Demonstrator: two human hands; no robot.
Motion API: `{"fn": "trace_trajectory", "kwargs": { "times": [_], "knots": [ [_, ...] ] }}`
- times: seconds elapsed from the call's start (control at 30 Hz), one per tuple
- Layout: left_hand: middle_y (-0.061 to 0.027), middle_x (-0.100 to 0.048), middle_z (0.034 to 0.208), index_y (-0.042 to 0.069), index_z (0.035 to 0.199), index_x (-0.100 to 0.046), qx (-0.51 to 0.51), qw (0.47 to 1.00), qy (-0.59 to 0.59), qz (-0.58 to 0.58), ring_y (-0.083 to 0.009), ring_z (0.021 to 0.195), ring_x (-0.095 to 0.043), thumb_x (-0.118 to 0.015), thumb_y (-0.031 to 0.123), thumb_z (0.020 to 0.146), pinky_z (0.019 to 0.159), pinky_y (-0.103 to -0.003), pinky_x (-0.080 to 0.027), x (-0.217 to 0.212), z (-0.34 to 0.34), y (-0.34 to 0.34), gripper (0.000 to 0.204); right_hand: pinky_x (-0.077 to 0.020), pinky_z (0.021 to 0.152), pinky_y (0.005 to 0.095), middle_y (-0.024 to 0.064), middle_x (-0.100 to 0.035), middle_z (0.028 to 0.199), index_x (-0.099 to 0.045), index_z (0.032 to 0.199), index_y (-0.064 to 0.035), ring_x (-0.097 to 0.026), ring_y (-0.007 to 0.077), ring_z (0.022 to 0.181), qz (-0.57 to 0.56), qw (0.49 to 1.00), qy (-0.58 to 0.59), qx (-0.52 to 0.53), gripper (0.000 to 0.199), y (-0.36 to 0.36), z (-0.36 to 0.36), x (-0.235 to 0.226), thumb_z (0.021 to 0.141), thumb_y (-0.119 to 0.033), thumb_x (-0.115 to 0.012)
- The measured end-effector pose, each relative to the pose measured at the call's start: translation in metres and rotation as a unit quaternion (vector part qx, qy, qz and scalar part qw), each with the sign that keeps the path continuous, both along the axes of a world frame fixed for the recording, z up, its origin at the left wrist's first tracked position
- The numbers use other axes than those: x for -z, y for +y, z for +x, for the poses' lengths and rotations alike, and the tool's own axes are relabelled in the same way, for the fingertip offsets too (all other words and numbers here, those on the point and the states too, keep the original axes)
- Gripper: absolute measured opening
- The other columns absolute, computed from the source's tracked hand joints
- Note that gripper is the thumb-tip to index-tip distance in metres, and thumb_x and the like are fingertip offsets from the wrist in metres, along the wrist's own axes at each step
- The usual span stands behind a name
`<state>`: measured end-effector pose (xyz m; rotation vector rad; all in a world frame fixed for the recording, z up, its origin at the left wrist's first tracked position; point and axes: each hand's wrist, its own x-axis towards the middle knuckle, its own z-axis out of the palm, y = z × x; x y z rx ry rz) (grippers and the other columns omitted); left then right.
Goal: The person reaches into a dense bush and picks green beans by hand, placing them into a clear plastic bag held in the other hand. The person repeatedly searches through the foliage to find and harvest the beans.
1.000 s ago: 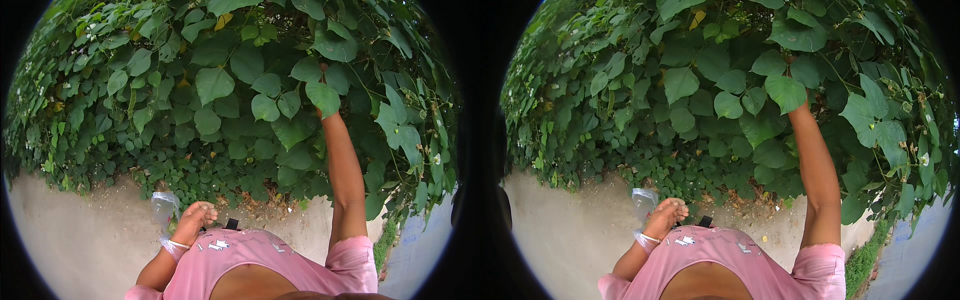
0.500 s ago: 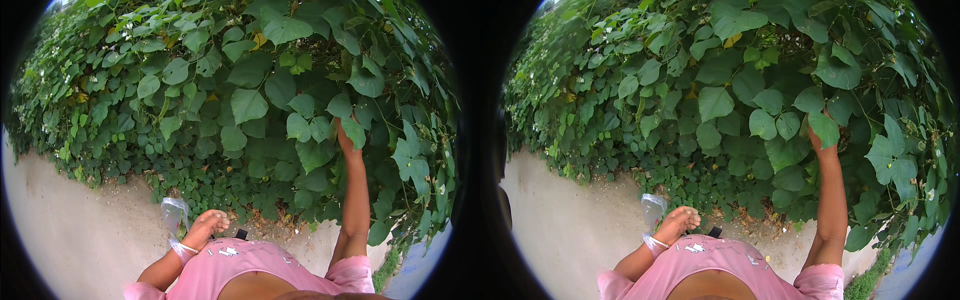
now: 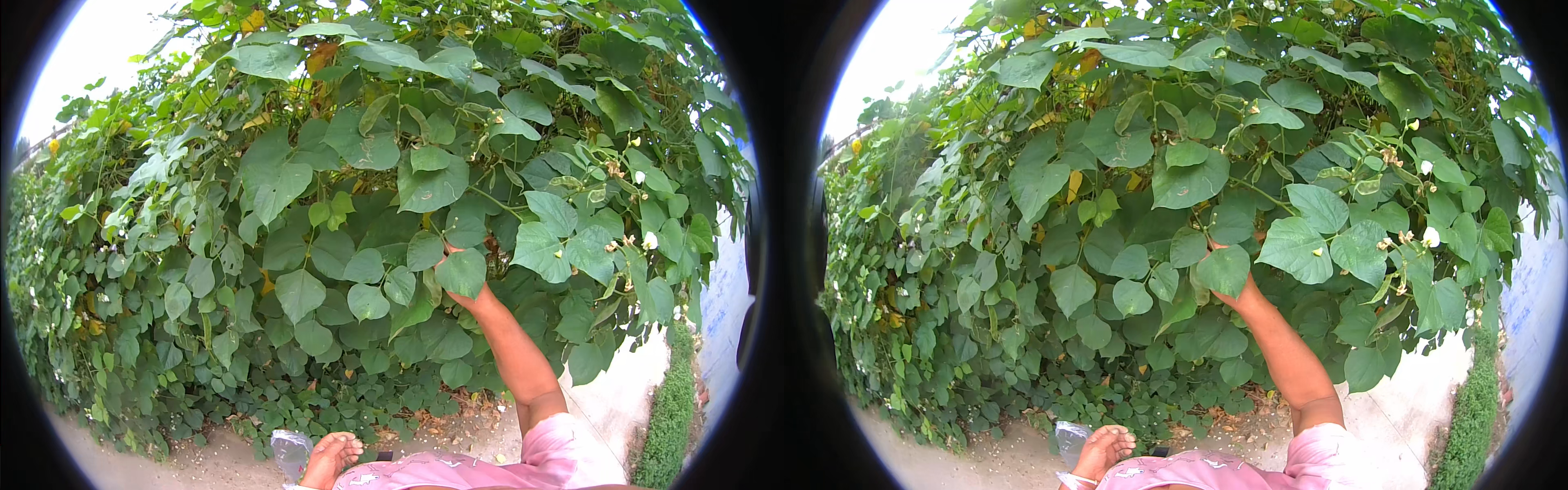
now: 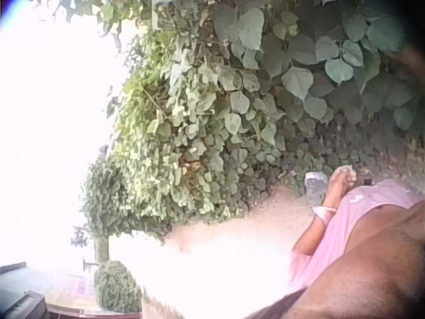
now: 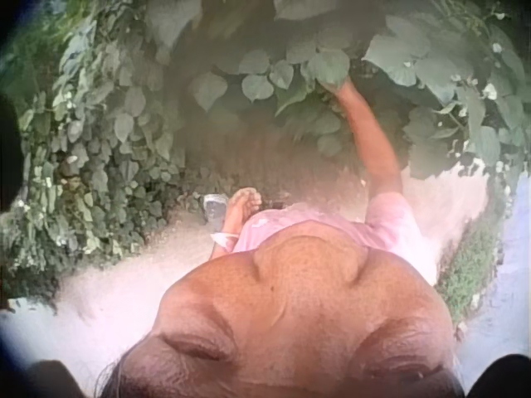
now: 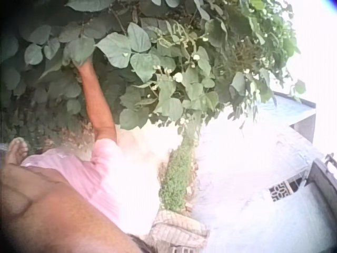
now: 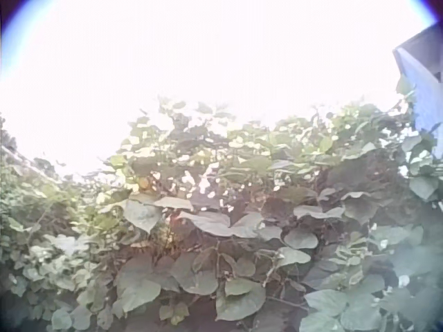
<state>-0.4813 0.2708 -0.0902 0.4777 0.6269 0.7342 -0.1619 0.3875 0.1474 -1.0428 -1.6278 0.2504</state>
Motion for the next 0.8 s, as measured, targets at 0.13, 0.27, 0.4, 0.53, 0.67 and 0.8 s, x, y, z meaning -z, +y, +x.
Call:
{"fn": "trace_trajectory", "kwargs": {
  "times": [0.13,0.27,0.4,0.53,0.67,0.8],
  "knots": [
    [-0.0118,-0.064,0.090,0.002,0.101,-0.056,0.017,0.999,0.024,0.025,-0.0199,0.081,-0.061,-0.048,0.015,0.093,0.072,-0.031,-0.049,-0.011,0.004,0.004,0.017,-0.0415,0.066,0.0205,-0.0020,-0.054,0.084,-0.058,0.110,-0.0018,-0.043,0.0055,0.073,-0.148,0.961,0.215,-0.088,0.023,0.013,0.019,0.020,0.087,-0.003,-0.054],
    [-0.0069,-0.065,0.089,0.006,0.104,-0.057,0.042,0.997,0.019,0.058,-0.0160,0.079,-0.062,-0.049,0.017,0.093,0.067,-0.027,-0.049,-0.024,0.011,0.007,0.018,-0.0426,0.065,0.0215,-0.0024,-0.054,0.081,-0.060,0.103,-0.0001,-0.046,0.0056,0.070,-0.004,0.997,0.061,0.039,0.018,0.033,0.020,0.040,0.086,-0.002,-0.053],
    [-0.0062,-0.065,0.091,0.007,0.104,-0.057,0.066,0.993,0.032,0.087,-0.0142,0.080,-0.061,-0.051,0.018,0.092,0.068,-0.025,-0.048,-0.044,0.023,0.015,0.017,-0.0448,0.066,0.0257,0.0002,-0.056,0.080,-0.060,0.097,0.0007,-0.050,0.0085,0.070,-0.045,0.987,0.155,-0.025,0.015,0.039,0.021,0.046,0.084,-0.001,-0.053],
    [-0.0082,-0.064,0.093,0.004,0.104,-0.056,0.117,0.985,0.021,0.126,-0.0157,0.083,-0.061,-0.049,0.018,0.093,0.073,-0.028,-0.048,-0.061,0.037,0.022,0.019,-0.0453,0.066,0.0293,0.0027,-0.059,0.079,-0.059,0.090,-0.0005,-0.054,0.0125,0.071,-0.111,0.944,0.280,-0.137,0.011,0.031,0.021,0.038,0.082,-0.004,-0.052],
    [-0.0065,-0.063,0.100,0.004,0.110,-0.055,0.179,0.966,0.038,0.185,-0.0137,0.091,-0.060,-0.047,0.019,0.095,0.080,-0.024,-0.044,-0.064,0.041,0.018,0.023,-0.0454,0.069,0.0300,0.0056,-0.062,0.080,-0.060,0.087,-0.0017,-0.057,0.0164,0.076,-0.010,0.997,0.026,0.079,0.012,-0.002,-0.017,0.010,0.082,-0.005,-0.050],
    [-0.0032,-0.057,0.103,0.002,0.107,-0.056,0.257,0.936,0.009,0.241,-0.0097,0.096,-0.053,-0.046,0.017,0.096,0.085,-0.025,-0.043,-0.071,0.055,0.020,0.022,-0.0427,0.069,0.0239,-0.0002,-0.061,0.086,-0.060,0.099,-0.0020,-0.055,0.0097,0.077,-0.122,0.987,0.097,0.051,0.020,-0.025,-0.055,0.002,0.085,-0.003,-0.046]
  ]
}}
